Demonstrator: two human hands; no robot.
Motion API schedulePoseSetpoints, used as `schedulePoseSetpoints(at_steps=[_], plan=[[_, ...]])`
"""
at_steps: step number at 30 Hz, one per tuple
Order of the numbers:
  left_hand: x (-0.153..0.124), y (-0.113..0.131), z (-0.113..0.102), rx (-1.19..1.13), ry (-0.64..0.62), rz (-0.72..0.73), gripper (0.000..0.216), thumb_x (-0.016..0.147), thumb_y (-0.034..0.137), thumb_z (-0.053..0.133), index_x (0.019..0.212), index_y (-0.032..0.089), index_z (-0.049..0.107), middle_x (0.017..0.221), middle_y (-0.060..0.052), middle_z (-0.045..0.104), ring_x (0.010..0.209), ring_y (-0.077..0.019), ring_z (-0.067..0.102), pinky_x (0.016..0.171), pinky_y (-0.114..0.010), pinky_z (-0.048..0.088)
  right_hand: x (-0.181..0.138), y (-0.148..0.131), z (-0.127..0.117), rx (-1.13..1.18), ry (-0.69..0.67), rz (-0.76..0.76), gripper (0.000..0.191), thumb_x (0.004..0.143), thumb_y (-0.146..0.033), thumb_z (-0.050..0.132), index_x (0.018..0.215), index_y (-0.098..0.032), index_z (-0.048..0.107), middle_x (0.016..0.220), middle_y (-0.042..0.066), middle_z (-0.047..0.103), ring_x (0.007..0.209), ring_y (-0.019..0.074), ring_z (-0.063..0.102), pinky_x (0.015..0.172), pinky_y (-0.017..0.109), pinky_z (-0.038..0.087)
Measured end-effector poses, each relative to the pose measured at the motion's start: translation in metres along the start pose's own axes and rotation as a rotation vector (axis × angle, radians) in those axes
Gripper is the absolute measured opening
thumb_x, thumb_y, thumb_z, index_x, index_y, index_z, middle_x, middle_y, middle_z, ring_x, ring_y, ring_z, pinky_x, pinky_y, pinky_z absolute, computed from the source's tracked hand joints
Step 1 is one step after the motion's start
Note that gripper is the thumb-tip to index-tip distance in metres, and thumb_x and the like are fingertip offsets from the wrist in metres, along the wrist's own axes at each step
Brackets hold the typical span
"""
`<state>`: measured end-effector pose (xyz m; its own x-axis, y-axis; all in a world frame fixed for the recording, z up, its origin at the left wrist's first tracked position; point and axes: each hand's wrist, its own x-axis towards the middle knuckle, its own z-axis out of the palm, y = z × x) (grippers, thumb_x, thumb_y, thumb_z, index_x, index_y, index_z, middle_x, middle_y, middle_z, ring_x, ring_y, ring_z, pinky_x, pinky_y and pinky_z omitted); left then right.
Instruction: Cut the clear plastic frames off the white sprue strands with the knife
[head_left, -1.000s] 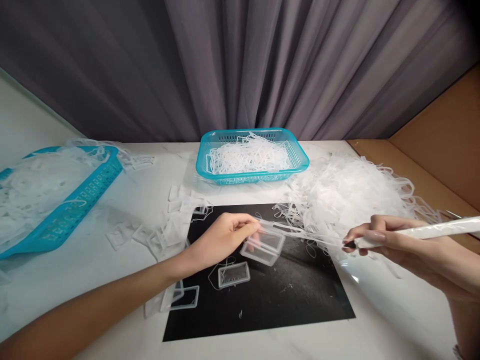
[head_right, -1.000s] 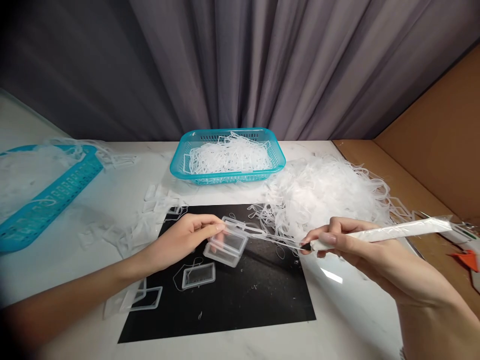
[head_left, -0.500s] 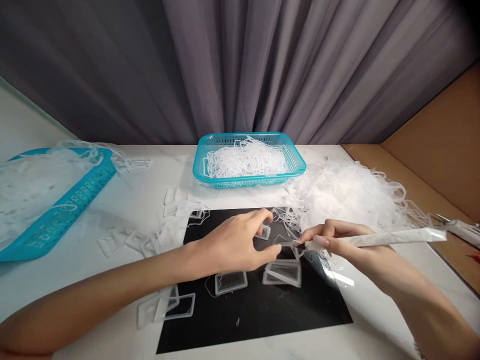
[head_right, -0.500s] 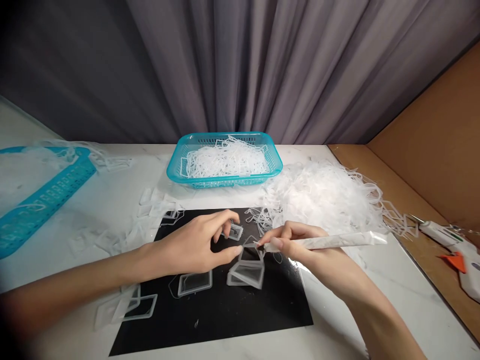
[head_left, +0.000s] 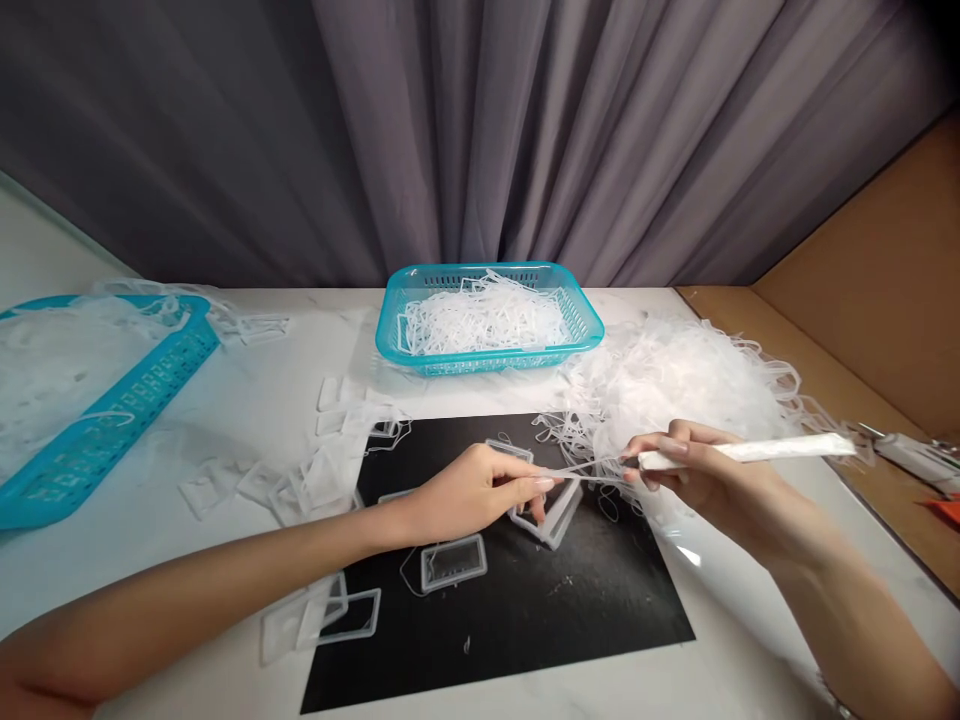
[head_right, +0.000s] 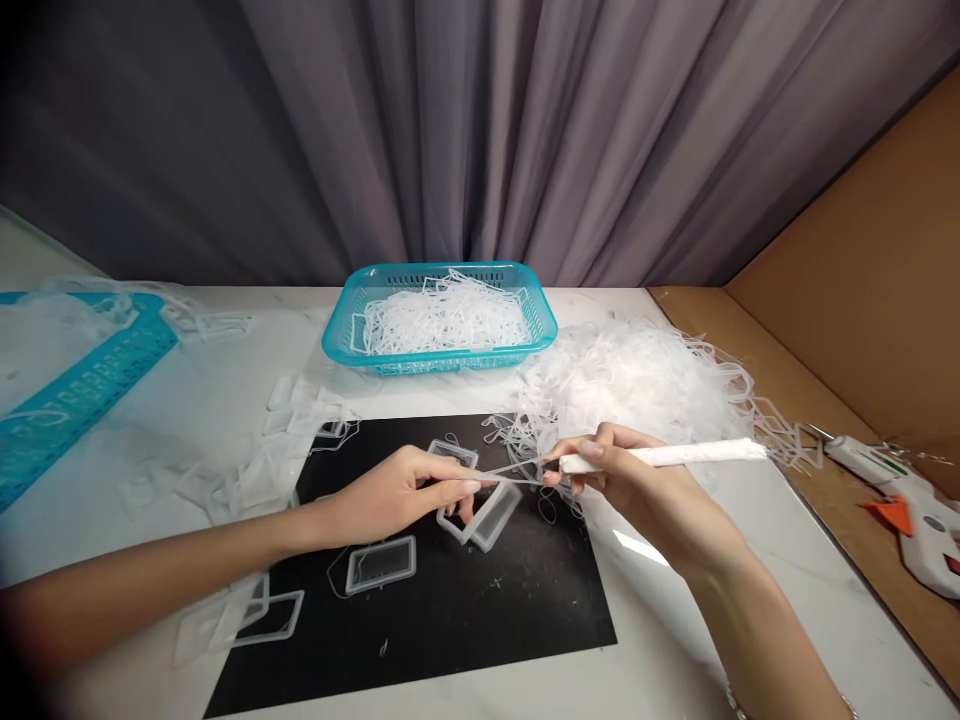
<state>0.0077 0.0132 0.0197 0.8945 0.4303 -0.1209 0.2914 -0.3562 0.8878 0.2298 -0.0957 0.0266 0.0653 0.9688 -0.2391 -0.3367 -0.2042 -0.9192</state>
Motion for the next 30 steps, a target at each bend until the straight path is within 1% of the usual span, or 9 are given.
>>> schedulePoseSetpoints(at_steps=[3,7,10,13,17,21,24,27,30], plan=[[-0.008,-0.006,0.004,-0.183,0.043,-0.084,0.040,0.090,0.035,0.044,0.071,0.012,0.070,0.070,-0.004,0.066,0.068,-0.0155,0.058,0.066,-0.025,0.042,0.007,0.008,-0.009,0.116,0.013,0.075,0.020,0.078,-0.025,0.066,0.061,-0.019,0.058,0.086,0.005,0.068,0.079,0.0177,0.062,0.063,0.027,0.043],[-0.011,-0.010,0.007,-0.323,0.117,-0.085,0.038,0.088,0.032,0.047,0.060,0.013,0.064,0.060,-0.001,0.059,0.065,-0.0126,0.056,0.077,-0.026,0.043,0.009,0.011,-0.007,0.143,0.053,0.089,0.017,0.077,-0.027,0.067,0.065,-0.019,0.059,0.090,0.006,0.068,0.083,0.0184,0.063,0.065,0.027,0.046],[-0.012,-0.010,0.011,-0.314,0.136,-0.081,0.039,0.087,0.032,0.048,0.055,0.014,0.060,0.051,0.002,0.051,0.056,-0.0108,0.051,0.080,-0.027,0.043,0.003,0.006,0.004,-0.094,0.055,0.050,0.027,0.079,-0.033,0.064,0.058,-0.019,0.052,0.094,0.008,0.069,0.093,0.0230,0.062,0.076,0.033,0.045],[-0.014,-0.010,0.016,-0.274,0.149,-0.092,0.043,0.087,0.033,0.047,0.049,0.015,0.056,0.046,0.003,0.046,0.049,-0.0102,0.046,0.076,-0.027,0.044,-0.008,0.003,0.020,-0.408,0.074,0.039,0.029,0.080,-0.040,0.061,0.059,-0.020,0.054,0.112,0.007,0.066,0.109,0.0268,0.055,0.090,0.040,0.040],[-0.015,-0.009,0.023,-0.219,0.195,-0.082,0.046,0.087,0.032,0.047,0.044,0.016,0.047,0.043,0.005,0.038,0.046,-0.0082,0.041,0.079,-0.026,0.045,-0.022,0.004,0.041,-0.607,0.134,-0.004,0.034,0.080,-0.048,0.056,0.059,-0.022,0.053,0.120,0.003,0.062,0.117,0.0284,0.049,0.092,0.040,0.040],[-0.015,-0.010,0.028,-0.161,0.257,-0.070,0.040,0.086,0.030,0.048,0.050,0.015,0.056,0.047,0.004,0.045,0.053,-0.0118,0.050,0.073,-0.027,0.047,-0.029,0.010,0.060,-0.657,0.226,-0.077,0.036,0.081,-0.048,0.053,0.057,-0.021,0.049,0.109,0.003,0.067,0.103,0.0260,0.058,0.078,0.033,0.046],[-0.016,-0.013,0.033,-0.090,0.307,-0.010,0.037,0.086,0.029,0.047,0.057,0.015,0.066,0.050,0.002,0.051,0.066,-0.0170,0.059,0.072,-0.027,0.048,-0.029,0.016,0.069,-0.648,0.243,-0.004,0.036,0.081,-0.051,0.051,0.060,-0.022,0.051,0.105,0.003,0.068,0.097,0.0254,0.060,0.070,0.030,0.046],[-0.017,-0.017,0.036,0.025,0.341,0.015,0.034,0.086,0.027,0.047,0.070,0.014,0.073,0.051,0.002,0.053,0.056,-0.0142,0.055,0.063,-0.025,0.047,-0.027,0.020,0.073,-0.599,0.250,0.100,0.039,0.080,-0.056,0.050,0.060,-0.022,0.051,0.103,0.003,0.068,0.093,0.0237,0.062,0.074,0.030,0.046],[-0.017,-0.020,0.039,0.142,0.356,0.029,0.030,0.087,0.024,0.046,0.094,0.011,0.073,0.055,0.001,0.056,0.050,-0.0111,0.048,0.054,-0.022,0.043,-0.026,0.020,0.074,-0.572,0.256,0.169,0.041,0.078,-0.059,0.049,0.061,-0.022,0.049,0.089,0.001,0.068,0.089,0.0225,0.063,0.079,0.031,0.044]])
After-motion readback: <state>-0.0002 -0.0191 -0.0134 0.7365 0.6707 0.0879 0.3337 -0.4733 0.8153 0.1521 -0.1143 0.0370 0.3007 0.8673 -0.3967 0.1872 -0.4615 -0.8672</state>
